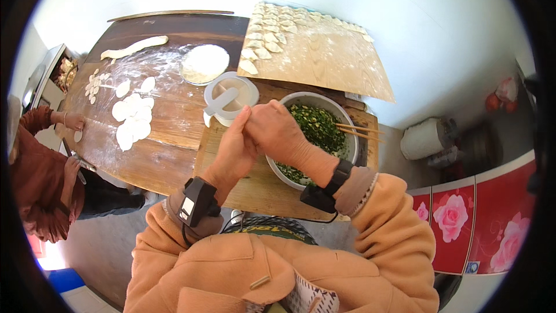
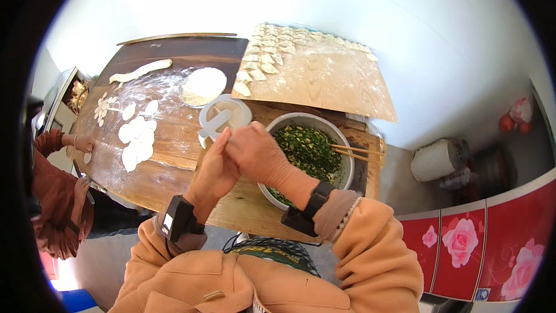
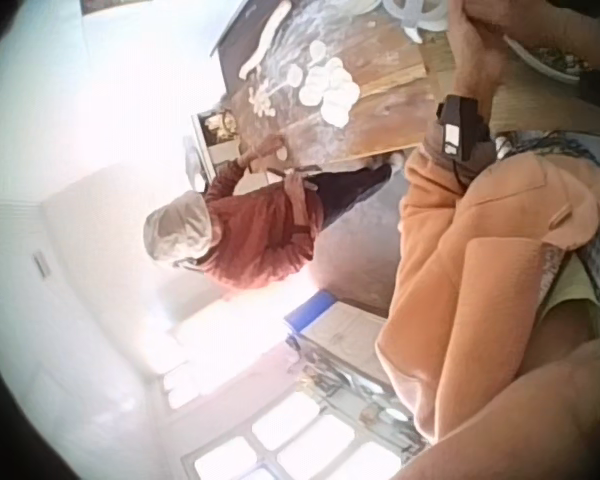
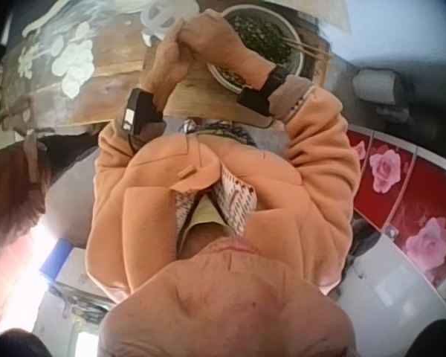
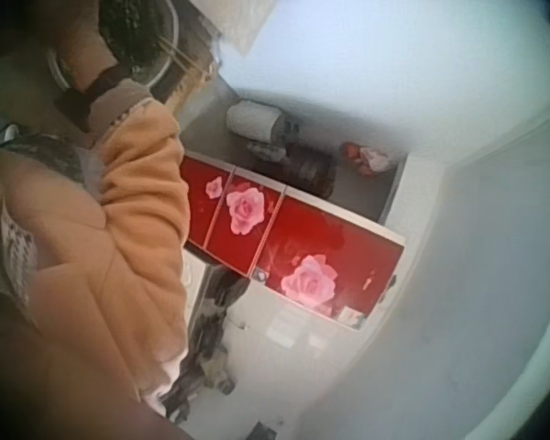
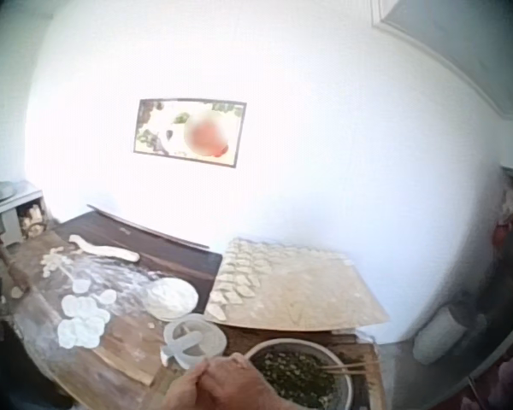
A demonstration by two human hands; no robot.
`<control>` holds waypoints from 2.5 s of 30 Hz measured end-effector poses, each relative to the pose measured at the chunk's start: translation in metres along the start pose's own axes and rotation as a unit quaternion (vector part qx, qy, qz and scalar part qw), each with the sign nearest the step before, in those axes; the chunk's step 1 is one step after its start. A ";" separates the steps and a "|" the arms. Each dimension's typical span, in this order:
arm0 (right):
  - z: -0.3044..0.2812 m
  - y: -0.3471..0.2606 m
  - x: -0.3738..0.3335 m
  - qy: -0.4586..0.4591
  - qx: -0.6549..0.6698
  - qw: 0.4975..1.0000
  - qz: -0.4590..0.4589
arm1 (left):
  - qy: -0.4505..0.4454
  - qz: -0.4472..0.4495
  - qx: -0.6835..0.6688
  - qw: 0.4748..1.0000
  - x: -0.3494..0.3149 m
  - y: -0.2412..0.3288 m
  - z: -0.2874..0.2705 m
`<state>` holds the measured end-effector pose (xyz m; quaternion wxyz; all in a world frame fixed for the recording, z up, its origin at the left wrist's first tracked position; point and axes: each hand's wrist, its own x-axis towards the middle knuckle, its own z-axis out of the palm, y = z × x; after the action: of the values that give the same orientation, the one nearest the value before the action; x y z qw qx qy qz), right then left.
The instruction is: The person repeatedly scoops green vegetable filling onto round dough wrappers, folds and seals them into dumplings, and places them on a floured wooden board. Another person rolls dough in the background.
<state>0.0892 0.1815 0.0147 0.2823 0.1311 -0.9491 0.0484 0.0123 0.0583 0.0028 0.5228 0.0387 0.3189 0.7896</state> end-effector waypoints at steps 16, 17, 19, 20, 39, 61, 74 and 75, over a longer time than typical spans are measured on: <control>0.117 0.207 0.021 -0.069 0.045 0.871 0.485 | 0.303 0.095 0.156 0.935 -0.027 0.131 -0.268; 0.120 0.211 0.020 -0.089 0.020 0.874 0.477 | 0.329 0.106 0.195 0.918 -0.027 0.140 -0.282; 0.116 0.212 0.016 -0.112 -0.028 0.884 0.454 | 0.364 0.134 0.282 0.878 -0.025 0.160 -0.312; 0.112 0.210 0.014 -0.083 -0.003 0.884 0.460 | 0.388 0.142 0.339 0.845 -0.022 0.168 -0.326; 0.022 0.095 0.003 0.020 0.284 0.819 0.497 | 0.473 -0.022 0.646 0.599 0.005 0.269 -0.436; -0.019 0.038 0.003 0.025 0.320 0.869 0.376 | 0.350 0.231 0.443 0.793 -0.020 0.107 -0.345; -0.058 -0.016 -0.130 -0.096 0.292 0.835 0.457 | -0.048 0.161 0.224 0.960 -0.064 0.091 -0.137; -0.058 -0.020 -0.133 -0.090 0.321 0.829 0.449 | -0.087 0.162 0.213 0.960 -0.062 0.082 -0.117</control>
<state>0.2318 0.2017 -0.0095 0.0843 -0.2226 -0.8553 0.4602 -0.0718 -0.0687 -0.0283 0.3936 0.2684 0.4224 0.7711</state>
